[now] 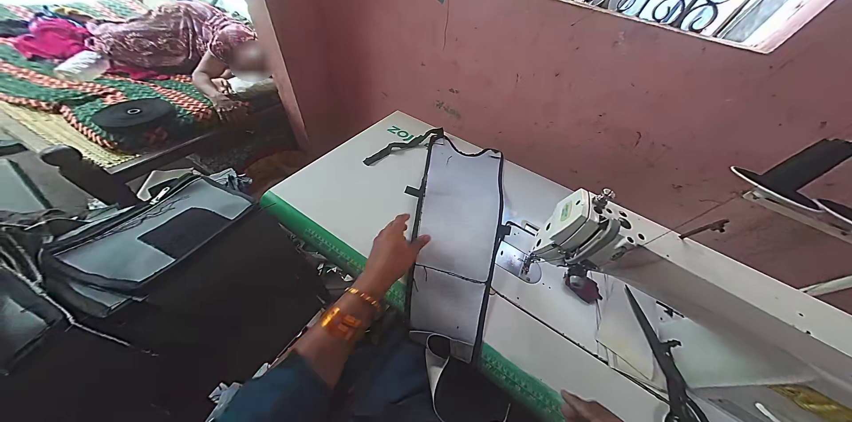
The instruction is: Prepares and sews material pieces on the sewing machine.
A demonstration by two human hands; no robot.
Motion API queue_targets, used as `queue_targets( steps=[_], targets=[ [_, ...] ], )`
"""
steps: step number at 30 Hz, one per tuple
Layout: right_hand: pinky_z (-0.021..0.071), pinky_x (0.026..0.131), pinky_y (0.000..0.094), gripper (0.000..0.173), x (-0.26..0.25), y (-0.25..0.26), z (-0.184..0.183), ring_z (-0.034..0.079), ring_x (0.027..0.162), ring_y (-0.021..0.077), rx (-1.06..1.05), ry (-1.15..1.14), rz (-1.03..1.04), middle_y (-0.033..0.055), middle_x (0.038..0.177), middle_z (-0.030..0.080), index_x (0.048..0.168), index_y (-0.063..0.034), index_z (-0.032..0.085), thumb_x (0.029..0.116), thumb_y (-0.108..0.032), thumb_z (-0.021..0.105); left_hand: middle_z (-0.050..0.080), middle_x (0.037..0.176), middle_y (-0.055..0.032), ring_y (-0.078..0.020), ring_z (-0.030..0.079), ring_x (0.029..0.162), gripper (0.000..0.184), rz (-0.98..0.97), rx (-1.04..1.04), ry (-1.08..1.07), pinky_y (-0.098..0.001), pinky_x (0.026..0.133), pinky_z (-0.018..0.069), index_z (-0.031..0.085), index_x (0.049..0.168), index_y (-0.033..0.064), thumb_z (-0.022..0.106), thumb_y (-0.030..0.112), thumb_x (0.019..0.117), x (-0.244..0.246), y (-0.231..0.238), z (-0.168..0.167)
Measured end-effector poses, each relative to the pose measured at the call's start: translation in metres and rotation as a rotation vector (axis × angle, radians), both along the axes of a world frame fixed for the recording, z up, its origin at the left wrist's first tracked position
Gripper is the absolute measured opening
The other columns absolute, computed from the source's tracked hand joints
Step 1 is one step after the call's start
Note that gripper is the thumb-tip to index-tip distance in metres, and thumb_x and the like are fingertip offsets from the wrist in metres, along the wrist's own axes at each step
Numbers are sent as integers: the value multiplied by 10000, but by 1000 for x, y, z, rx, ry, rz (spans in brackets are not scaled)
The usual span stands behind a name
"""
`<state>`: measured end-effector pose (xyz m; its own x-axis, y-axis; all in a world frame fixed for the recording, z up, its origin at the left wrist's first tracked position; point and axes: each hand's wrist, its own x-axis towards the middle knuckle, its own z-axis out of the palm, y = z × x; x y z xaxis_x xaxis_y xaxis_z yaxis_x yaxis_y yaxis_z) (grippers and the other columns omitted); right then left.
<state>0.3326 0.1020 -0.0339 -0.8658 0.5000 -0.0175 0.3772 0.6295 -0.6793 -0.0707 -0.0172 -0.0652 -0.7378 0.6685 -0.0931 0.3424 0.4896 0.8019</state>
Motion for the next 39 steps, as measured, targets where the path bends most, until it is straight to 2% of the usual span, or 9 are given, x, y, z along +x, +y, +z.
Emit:
queue_targets(
  steps=[9, 16, 19, 24, 27, 31, 33, 36, 39],
  targets=[
    [603, 876, 341, 279, -144, 18, 8, 743, 934, 201, 256, 330, 305, 124, 989, 765, 1085, 17, 753, 952, -216, 673, 689, 927, -149, -234, 659, 802, 361, -13, 15, -90, -424, 784, 555, 655, 1246, -37, 715, 146, 940, 29, -55, -15],
    [287, 1205, 581, 673, -376, 19, 20, 301, 1531, 366, 407, -85, 713, 185, 1612, 397, 1490, -58, 523, 854, 163, 521, 707, 1036, -172, -305, 697, 956, 409, 39, -102, -162, -516, 898, 551, 634, 1234, 19, 758, 247, 917, 37, -102, -19],
    [207, 1152, 735, 432, -425, 16, 3, 402, 1430, 422, 493, -326, 822, 201, 1406, 576, 1322, -45, 653, 904, 57, 616, 725, 1007, -154, -290, 698, 974, 259, -1, -25, -16, -522, 905, 539, 716, 1109, 10, 734, 172, 907, 28, -101, -5],
    [243, 1169, 654, 243, -395, 42, 69, 567, 1238, 409, 489, -106, 707, 225, 1161, 680, 1129, 21, 700, 914, -86, 660, 711, 925, -124, -346, 699, 877, 225, -144, 85, 870, -592, 731, 552, 793, 988, 90, 596, 172, 916, -26, -133, 115],
    [487, 802, 355, 279, -344, 44, 77, 614, 839, 162, 62, 182, 524, 104, 878, 670, 948, 29, 686, 913, -242, 741, 636, 867, -50, -272, 641, 819, 299, -254, 144, 1257, -532, 707, 515, 773, 920, 134, 493, 231, 952, -62, -130, 205],
    [590, 718, 264, 85, -281, -29, 61, 676, 757, 86, -954, 511, 108, 63, 877, 677, 1077, 13, 547, 1010, -34, 570, 635, 1085, -272, -526, 572, 1120, 158, -332, 119, 1500, -741, 1110, 260, 715, 962, -4, 566, 35, 996, -53, -39, 296],
    [619, 728, 341, 184, -262, -56, 56, 712, 787, 169, -1243, 576, -197, 117, 928, 698, 1218, -15, 530, 1047, -82, 545, 617, 1277, -259, -487, 539, 1263, 182, -349, 148, 1429, -675, 1142, 298, 713, 1136, 15, 593, 72, 1011, -29, 14, 279],
    [611, 824, 360, 420, -230, -54, 20, 714, 935, 195, -1086, 546, -423, 162, 1123, 681, 1403, -11, 451, 1009, -51, 591, 686, 1000, -166, -366, 683, 959, 234, -448, 27, 1007, -552, 787, 560, 726, 1087, 44, 572, 215, 1039, 11, 47, 196],
    [565, 886, 373, 679, -191, -58, -30, 673, 1001, 203, -967, 385, -486, 211, 1206, 633, 1527, 16, 311, 937, 16, 648, 688, 1108, -287, -469, 642, 1124, 545, -612, -387, 393, -652, 970, 472, 688, 1147, -47, 483, 453, 1072, 35, 64, 100]
  ],
)
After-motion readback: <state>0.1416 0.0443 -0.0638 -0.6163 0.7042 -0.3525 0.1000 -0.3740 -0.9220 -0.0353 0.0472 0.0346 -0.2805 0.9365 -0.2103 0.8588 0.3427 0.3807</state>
